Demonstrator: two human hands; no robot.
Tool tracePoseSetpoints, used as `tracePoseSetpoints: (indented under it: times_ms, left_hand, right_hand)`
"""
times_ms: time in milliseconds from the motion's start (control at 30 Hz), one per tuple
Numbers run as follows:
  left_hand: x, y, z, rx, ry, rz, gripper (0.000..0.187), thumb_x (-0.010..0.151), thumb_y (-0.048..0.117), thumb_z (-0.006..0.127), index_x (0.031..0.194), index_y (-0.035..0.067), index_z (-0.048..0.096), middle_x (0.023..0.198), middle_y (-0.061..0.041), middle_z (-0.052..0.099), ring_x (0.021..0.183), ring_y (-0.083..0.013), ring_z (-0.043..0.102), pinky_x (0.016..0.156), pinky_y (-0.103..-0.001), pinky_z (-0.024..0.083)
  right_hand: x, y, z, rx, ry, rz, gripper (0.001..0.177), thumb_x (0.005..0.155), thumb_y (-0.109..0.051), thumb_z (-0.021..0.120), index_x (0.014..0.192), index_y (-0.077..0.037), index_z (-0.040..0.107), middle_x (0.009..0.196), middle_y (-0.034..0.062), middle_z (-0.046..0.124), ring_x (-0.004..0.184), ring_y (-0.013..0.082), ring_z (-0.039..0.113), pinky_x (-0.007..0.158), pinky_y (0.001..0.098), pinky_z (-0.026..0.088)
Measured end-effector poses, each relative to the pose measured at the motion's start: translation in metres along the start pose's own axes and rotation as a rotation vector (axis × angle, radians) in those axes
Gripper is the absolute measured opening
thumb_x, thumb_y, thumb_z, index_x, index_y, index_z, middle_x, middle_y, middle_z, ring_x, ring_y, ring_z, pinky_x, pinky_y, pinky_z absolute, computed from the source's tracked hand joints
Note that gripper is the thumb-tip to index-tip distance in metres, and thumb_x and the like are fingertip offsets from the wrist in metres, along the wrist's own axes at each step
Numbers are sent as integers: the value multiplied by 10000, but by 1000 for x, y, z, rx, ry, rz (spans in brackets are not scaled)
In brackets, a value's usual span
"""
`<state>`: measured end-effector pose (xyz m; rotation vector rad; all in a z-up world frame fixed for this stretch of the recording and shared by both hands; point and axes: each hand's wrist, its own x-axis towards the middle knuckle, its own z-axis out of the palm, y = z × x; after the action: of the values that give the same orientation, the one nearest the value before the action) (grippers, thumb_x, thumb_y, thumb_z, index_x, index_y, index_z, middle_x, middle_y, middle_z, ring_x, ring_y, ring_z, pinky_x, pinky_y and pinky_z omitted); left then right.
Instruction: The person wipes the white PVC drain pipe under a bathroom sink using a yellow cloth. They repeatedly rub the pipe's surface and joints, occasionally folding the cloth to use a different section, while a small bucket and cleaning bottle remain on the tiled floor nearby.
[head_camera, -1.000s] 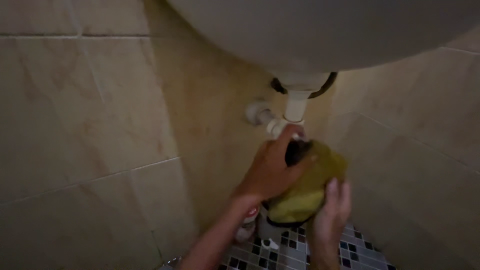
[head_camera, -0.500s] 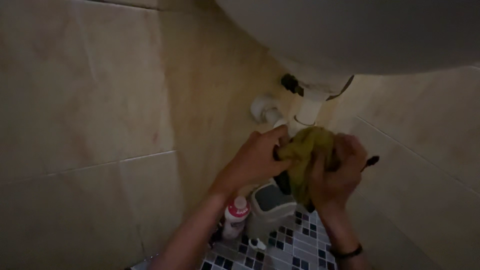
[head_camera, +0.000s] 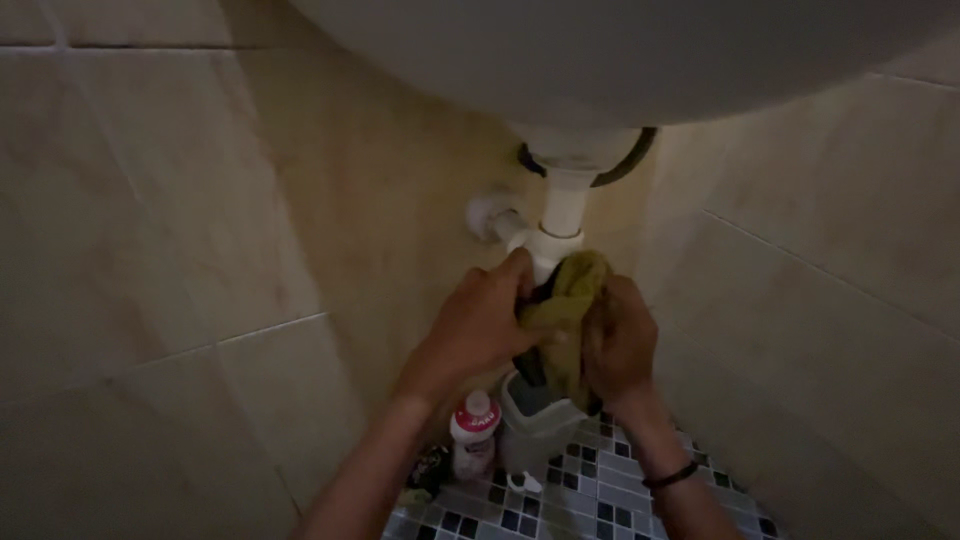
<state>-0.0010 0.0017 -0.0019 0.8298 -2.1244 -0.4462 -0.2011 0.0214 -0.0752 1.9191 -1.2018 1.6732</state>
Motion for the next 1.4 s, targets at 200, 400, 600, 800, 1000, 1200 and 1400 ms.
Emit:
tracePoseSetpoints:
  times_ms: [200,400,600,800,1000,1200,1400]
  left_hand:
    - [-18,19,-17,248,-294,-93,753,664,415,922,1209,68,537,1044,-173,701,1001,-362,685,821,-464,530]
    - [-28,40,-38,295,-437,-234,982,699,514,884,1395,43,375,1121,-144,694,1038,-303,708,857,-408,571]
    - [-39,39,-35,76,-299,17,593,752,256,855,1231,123,532,1147,-131,719,1039,-296,720,860,-410,582]
    - [-47,27,-36,-3,-244,248,654,726,58,802,1323,120,541,1195,-162,684,1048,-350,687,859,-416,561]
    - [-51,14,-19,-18,-122,429,565,793,-34,722,1325,107,598,1136,-139,650,1042,-325,667,897,-395,552]
    - [-45,23,-20,-43,-111,376,505,769,-23,726,1256,101,671,1139,-122,586,1051,-298,642,925,-374,557]
    - [-44,12,-12,-5,-84,380,472,760,48,768,1217,24,656,1221,-192,537,1113,-352,599,959,-393,519]
  right_hand:
    - [10,-21,-22,-48,-88,-127,339,879,54,674,1201,-46,646,1156,169,704,1026,337,726,851,392,593]
    - [-7,-51,-36,-43,-307,54,406,798,1,777,1174,-41,629,1084,182,730,953,332,742,783,398,603]
    - [-11,-46,-36,9,-340,39,433,778,-152,864,1126,-18,643,954,170,773,800,242,793,685,334,608]
    - [-13,-50,-48,39,-287,-90,413,737,-135,859,1087,-10,678,1036,173,768,874,244,790,746,339,647]
    - [-11,-58,-41,-46,-256,32,534,700,-205,900,1141,-3,678,1060,170,752,936,260,776,785,362,635]
    - [-7,-60,-42,-41,-261,-67,706,710,-320,905,1210,77,604,1176,214,629,1026,339,692,866,392,603]
    - [-18,-57,-58,-122,-371,-148,400,774,-126,760,1129,43,682,1211,234,613,1104,367,642,951,437,531]
